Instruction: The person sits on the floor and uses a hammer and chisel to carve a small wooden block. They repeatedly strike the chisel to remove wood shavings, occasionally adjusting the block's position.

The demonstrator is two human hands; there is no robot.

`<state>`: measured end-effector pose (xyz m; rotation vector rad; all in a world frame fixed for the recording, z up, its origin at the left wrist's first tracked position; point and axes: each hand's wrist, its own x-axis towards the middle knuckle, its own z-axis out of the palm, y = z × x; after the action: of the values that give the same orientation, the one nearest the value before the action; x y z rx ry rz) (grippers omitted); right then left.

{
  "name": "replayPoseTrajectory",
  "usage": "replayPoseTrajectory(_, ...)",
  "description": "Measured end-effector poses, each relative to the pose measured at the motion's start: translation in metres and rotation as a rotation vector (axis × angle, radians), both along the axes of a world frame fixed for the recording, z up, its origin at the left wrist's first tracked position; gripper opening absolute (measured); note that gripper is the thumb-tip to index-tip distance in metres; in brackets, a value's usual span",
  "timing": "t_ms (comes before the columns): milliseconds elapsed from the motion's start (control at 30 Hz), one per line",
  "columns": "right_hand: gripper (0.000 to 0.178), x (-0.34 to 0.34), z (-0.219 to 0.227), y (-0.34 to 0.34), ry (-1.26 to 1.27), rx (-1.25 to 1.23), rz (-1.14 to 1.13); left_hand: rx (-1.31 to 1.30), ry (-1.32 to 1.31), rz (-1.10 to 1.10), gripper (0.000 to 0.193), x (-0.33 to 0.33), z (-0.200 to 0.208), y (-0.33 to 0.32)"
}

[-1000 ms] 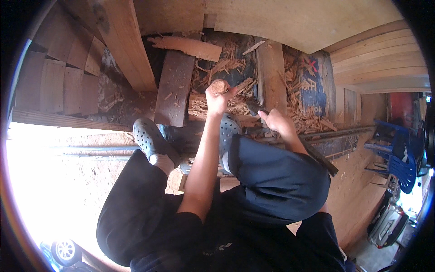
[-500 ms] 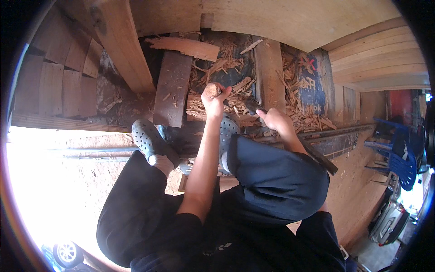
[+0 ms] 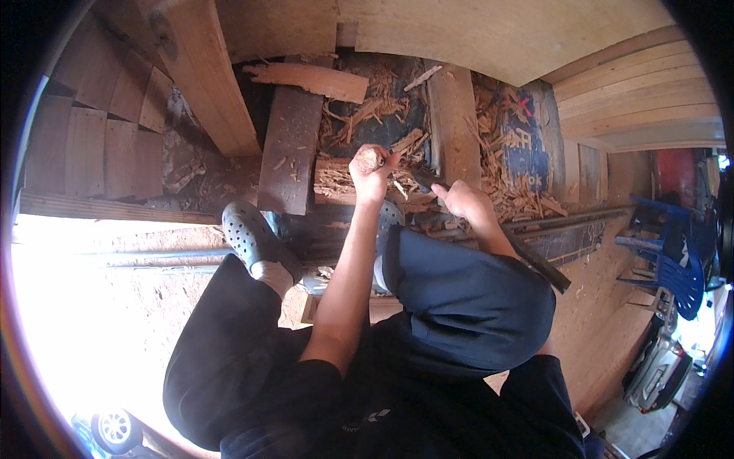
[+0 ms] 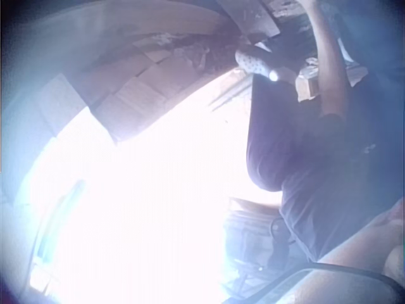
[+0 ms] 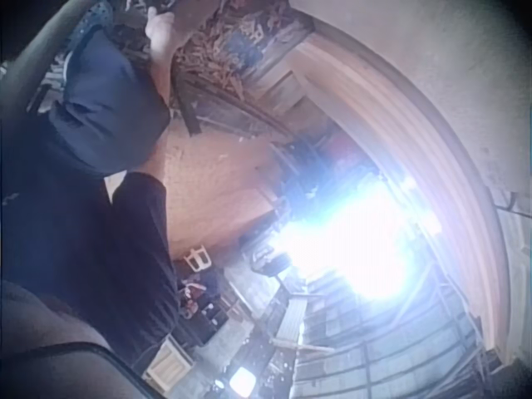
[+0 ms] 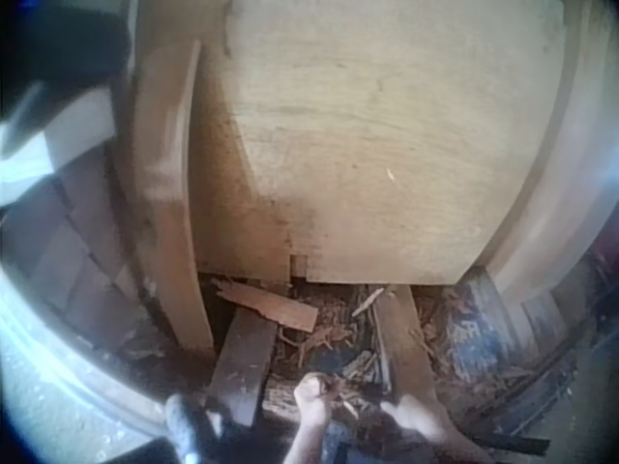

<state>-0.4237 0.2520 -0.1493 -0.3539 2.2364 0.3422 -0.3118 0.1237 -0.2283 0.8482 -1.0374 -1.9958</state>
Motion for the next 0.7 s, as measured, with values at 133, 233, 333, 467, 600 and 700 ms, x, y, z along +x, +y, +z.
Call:
replayPoseTrajectory(133, 0.069, -0.002, 0.001, -0.001, -0.05, 0.017, -0.016, 0.275, 0.236, -0.108, 0.025, 0.005, 0.007, -0.015)
replayPoseTrajectory(233, 0.07, -0.001, -0.003, 0.003, -0.011, -0.009, 0.006, 0.217, 0.219, 0.009, 0.025, 0.005, 0.016, -0.014)
replayPoseTrajectory(333, 0.074, 0.0, -0.011, 0.007, 0.082, -0.052, 0.045, 0.146, 0.181, 0.05, 0.025, 0.006, 0.023, -0.014)
replayPoseTrajectory(467, 0.072, -0.001, -0.015, 0.008, 0.068, -0.056, 0.019, 0.055, 0.147, 0.027, 0.022, 0.008, 0.024, -0.016)
replayPoseTrajectory(600, 0.07, -0.003, -0.011, 0.006, 0.01, -0.014, 0.005, -0.171, -0.009, -0.137, 0.022, 0.006, 0.017, -0.017)
replayPoseTrajectory(700, 0.071, -0.003, -0.009, 0.005, -0.002, -0.003, -0.014, -0.115, -0.062, -0.287, 0.023, 0.003, 0.012, -0.015)
